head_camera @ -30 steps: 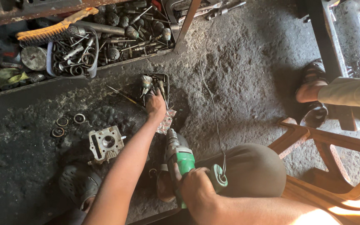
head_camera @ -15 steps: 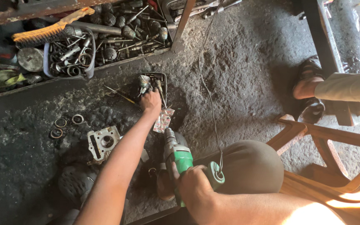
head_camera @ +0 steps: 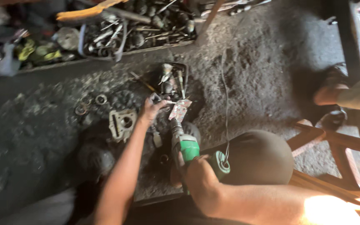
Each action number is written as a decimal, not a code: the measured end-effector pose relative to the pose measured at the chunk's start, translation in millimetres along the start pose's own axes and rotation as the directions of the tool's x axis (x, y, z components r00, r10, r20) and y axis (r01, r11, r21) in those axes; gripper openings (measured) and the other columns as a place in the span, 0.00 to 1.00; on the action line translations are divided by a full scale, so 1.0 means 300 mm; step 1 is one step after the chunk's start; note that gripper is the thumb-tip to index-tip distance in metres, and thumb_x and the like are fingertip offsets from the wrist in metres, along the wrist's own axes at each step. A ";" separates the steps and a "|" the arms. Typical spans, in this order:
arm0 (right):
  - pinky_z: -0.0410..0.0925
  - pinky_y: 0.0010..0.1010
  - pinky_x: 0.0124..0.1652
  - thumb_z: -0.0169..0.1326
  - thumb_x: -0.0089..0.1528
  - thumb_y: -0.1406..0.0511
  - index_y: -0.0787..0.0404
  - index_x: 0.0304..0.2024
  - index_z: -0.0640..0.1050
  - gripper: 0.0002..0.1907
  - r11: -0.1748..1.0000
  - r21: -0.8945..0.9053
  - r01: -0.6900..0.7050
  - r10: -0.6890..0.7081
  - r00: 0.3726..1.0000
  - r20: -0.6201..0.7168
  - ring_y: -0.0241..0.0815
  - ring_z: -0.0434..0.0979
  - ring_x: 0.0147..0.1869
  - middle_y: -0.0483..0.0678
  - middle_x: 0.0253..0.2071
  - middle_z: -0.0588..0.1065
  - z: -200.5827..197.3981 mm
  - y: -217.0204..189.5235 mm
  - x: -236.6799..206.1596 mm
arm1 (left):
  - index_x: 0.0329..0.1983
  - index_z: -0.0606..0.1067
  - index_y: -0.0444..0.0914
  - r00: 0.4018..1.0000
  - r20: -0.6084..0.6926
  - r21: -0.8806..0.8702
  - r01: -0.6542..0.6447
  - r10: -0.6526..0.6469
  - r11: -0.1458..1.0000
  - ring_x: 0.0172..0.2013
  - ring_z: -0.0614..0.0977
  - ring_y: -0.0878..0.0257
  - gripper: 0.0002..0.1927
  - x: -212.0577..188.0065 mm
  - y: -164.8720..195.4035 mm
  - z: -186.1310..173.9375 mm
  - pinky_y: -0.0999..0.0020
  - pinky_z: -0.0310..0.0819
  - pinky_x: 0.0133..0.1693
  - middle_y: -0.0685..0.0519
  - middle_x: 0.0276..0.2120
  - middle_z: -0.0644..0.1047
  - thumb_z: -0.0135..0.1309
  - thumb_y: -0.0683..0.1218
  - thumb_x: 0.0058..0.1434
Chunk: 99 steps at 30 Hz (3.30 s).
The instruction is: The person uses a green power drill to work on a metallic engine component, likely a cylinder head, while sitting on the floor. They periodically lift the part to inspect it and use a screwdriver to adjust or remove small components.
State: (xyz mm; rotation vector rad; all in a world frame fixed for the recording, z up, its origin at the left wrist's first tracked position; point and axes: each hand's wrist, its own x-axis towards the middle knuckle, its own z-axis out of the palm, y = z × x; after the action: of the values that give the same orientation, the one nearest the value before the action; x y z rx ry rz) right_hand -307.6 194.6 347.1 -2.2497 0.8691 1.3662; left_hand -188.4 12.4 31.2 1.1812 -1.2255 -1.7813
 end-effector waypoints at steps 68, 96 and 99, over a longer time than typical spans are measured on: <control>0.70 0.35 0.36 0.64 0.54 0.63 0.70 0.76 0.44 0.58 1.000 -0.004 -0.022 0.020 0.981 -0.192 0.46 0.81 0.43 0.46 0.48 0.77 -0.007 0.034 -0.001 | 0.39 0.73 0.34 0.760 0.136 -0.782 0.476 -0.636 0.402 0.29 0.82 0.48 0.17 -0.141 -0.257 0.055 0.51 0.81 0.35 0.41 0.30 0.79 0.42 0.51 0.75; 0.69 0.35 0.36 0.64 0.54 0.64 0.69 0.78 0.43 0.59 0.998 -0.049 -0.041 0.033 0.988 -0.148 0.46 0.80 0.43 0.47 0.47 0.76 -0.018 0.035 -0.003 | 0.45 0.76 0.35 0.757 0.016 -0.585 0.537 -0.653 0.608 0.28 0.82 0.53 0.21 -0.129 -0.234 0.039 0.57 0.78 0.32 0.45 0.31 0.80 0.40 0.55 0.75; 0.69 0.35 0.36 0.64 0.54 0.64 0.69 0.77 0.42 0.59 0.998 -0.038 -0.041 0.036 0.989 -0.140 0.46 0.80 0.44 0.47 0.47 0.76 -0.020 0.034 -0.006 | 0.43 0.74 0.32 0.798 0.094 -0.727 0.463 -0.595 0.507 0.29 0.83 0.49 0.19 -0.132 -0.238 0.042 0.53 0.81 0.34 0.42 0.31 0.80 0.39 0.51 0.75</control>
State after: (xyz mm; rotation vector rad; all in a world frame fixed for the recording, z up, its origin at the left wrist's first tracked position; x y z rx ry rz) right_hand -311.2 184.1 351.6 -2.3953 0.9429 1.2663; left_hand -187.4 75.6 -22.0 1.2285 0.0744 -2.2253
